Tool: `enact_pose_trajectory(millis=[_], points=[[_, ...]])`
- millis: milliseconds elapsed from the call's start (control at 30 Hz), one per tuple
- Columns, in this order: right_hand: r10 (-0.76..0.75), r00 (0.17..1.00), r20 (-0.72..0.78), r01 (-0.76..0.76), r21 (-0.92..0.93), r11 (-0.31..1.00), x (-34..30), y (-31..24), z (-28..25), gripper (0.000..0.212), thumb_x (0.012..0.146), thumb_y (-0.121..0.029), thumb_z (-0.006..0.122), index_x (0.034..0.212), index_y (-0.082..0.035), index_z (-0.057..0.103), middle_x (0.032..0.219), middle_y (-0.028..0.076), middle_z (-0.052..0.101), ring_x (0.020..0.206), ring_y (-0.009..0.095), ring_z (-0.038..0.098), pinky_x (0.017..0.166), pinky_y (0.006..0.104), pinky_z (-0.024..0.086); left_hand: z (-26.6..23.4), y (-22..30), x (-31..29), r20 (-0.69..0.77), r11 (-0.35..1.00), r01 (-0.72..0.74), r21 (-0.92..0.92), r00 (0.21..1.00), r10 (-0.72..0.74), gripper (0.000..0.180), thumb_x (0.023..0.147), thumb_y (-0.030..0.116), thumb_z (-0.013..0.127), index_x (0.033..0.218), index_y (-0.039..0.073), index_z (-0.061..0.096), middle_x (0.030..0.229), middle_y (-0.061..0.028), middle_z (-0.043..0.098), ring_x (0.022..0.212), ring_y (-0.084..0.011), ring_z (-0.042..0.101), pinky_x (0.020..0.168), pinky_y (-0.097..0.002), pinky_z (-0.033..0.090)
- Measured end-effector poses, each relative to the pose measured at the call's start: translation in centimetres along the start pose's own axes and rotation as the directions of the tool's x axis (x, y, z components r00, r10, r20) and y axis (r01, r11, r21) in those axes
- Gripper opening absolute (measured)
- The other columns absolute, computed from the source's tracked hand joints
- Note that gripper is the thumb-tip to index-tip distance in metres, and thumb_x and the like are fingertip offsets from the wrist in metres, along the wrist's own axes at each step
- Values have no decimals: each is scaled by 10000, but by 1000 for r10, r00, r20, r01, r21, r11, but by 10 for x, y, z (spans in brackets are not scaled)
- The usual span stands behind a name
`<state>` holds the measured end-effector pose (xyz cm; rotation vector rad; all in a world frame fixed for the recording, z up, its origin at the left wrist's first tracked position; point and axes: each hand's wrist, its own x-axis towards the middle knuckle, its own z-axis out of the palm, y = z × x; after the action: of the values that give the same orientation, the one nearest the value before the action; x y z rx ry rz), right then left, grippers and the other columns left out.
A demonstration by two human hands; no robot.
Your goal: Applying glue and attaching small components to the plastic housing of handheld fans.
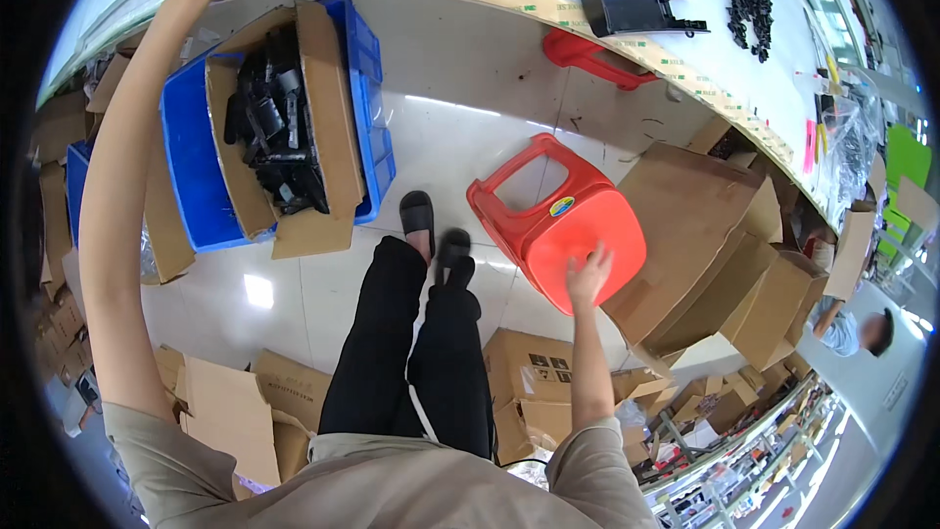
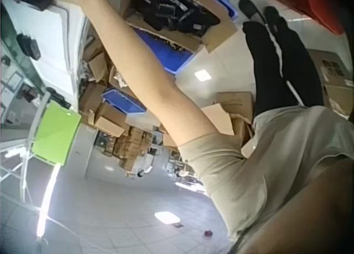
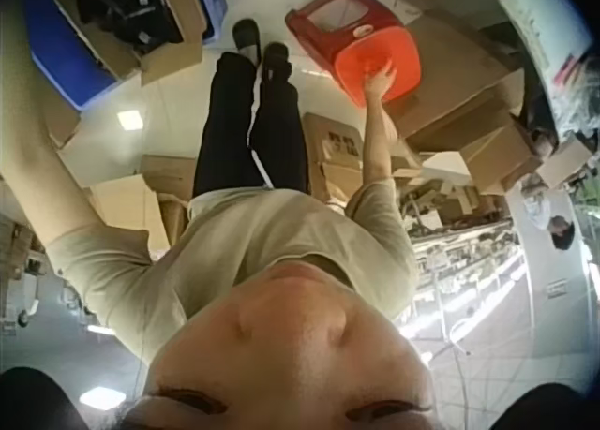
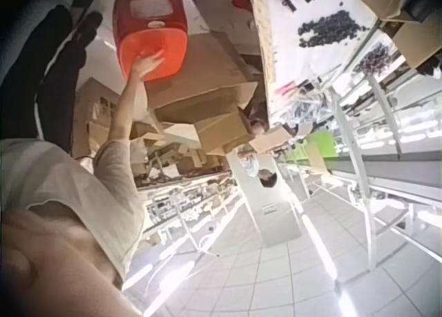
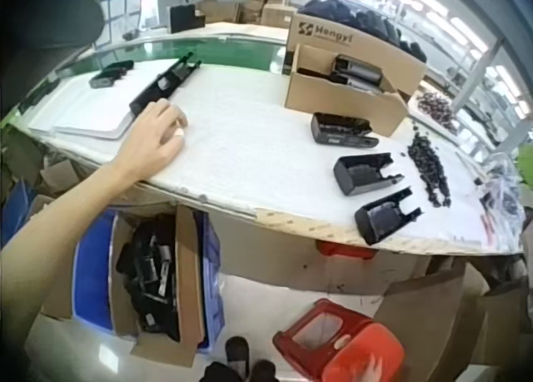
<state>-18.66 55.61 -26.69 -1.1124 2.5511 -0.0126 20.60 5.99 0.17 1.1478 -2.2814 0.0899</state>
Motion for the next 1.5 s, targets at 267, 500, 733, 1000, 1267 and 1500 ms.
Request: enact_pose_trajectory(millis=[267,500,733,1000,1267,1500], points=[[-593,803,62,579,154,801,19,-168,41,590,749,-198,631,1284,-61,426,1354,297,290,1200,448,353,1010,503,296,3,12,4,45,998,61,-20,997,-60,191,786,167,523,920,33,548,896,-143,487,908,-299,464,825,-377,378],[-522,742,421,568,19,823,114,-182,105,553,733,-244,627,1241,-82,480,1352,298,311,1212,440,368,1012,461,337,2,-14,-24,145,994,-22,111,989,5,457,861,340,483,1216,57,520,1299,-183,444,1163,-305,399,976,-384,316],[-189,731,656,333,-100,938,262,-141,144,531,747,-331,606,1183,-33,548,1234,218,503,1188,351,444,994,387,378,28,10,-130,-229,857,-94,507,944,238,422,830,212,567,1217,50,525,1260,-145,506,1142,-319,489,933,-373,391],[-206,887,413,169,125,978,371,-112,253,564,715,-292,633,1184,0,523,1084,174,608,970,281,593,836,347,469,149,14,-253,417,985,-168,27,898,142,509,708,357,653,1086,29,561,1317,-186,416,1259,-354,348,1035,-520,245],[-148,986,77,66,636,769,419,-124,353,500,690,-283,658,1078,21,575,988,184,624,918,271,602,819,356,464,175,18,-274,471,968,-96,230,882,-24,374,677,223,697,942,-15,583,916,-150,576,1023,-298,517,1032,-463,286],[-57,980,-191,157,566,809,467,-146,389,296,727,-204,657,929,4,601,860,151,617,802,274,588,746,373,464,182,41,-261,456,929,4,371,870,-186,436,686,232,669,1010,-41,565,973,-152,587,1031,-315,518,1028,-466,292]])
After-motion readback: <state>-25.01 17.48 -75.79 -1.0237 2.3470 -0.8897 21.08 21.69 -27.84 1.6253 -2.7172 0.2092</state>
